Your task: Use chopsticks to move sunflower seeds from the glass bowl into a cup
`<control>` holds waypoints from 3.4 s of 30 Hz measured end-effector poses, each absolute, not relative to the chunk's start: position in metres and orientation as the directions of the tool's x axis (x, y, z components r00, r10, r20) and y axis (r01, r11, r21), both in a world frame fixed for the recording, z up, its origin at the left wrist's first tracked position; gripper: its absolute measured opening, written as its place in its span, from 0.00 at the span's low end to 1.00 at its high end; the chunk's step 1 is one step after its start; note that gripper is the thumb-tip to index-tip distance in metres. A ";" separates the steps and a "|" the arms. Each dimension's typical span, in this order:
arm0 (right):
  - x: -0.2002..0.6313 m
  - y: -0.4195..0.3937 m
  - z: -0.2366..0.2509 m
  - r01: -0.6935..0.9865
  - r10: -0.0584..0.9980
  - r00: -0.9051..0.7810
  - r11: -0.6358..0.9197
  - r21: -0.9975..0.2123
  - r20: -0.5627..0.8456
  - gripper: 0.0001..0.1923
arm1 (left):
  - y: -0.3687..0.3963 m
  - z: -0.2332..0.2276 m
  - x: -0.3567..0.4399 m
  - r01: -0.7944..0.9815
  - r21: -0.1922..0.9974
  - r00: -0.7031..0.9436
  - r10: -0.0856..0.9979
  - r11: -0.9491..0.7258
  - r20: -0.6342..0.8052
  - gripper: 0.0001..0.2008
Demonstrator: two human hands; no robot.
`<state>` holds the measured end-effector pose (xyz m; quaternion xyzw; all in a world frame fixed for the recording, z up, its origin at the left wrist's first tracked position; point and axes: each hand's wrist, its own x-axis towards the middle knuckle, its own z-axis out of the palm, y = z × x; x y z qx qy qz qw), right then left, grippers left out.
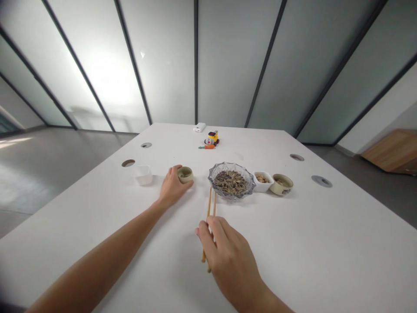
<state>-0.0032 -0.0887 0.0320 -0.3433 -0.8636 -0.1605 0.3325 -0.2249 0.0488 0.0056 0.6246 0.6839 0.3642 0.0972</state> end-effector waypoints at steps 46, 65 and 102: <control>0.011 -0.064 0.042 0.465 0.389 -0.364 0.863 -0.197 0.846 0.15 | 0.040 0.009 -0.223 0.687 0.608 0.218 0.912 -0.397 0.348 0.31; 0.068 -0.009 0.047 0.699 0.450 -0.216 0.691 -0.185 0.866 0.04 | 0.041 0.008 -0.225 0.682 0.595 0.256 0.901 -0.425 0.350 0.31; 0.071 -0.006 0.047 0.701 0.552 -0.039 0.609 -0.370 0.833 0.10 | 0.041 0.006 -0.226 0.700 0.573 0.255 0.898 -0.427 0.358 0.31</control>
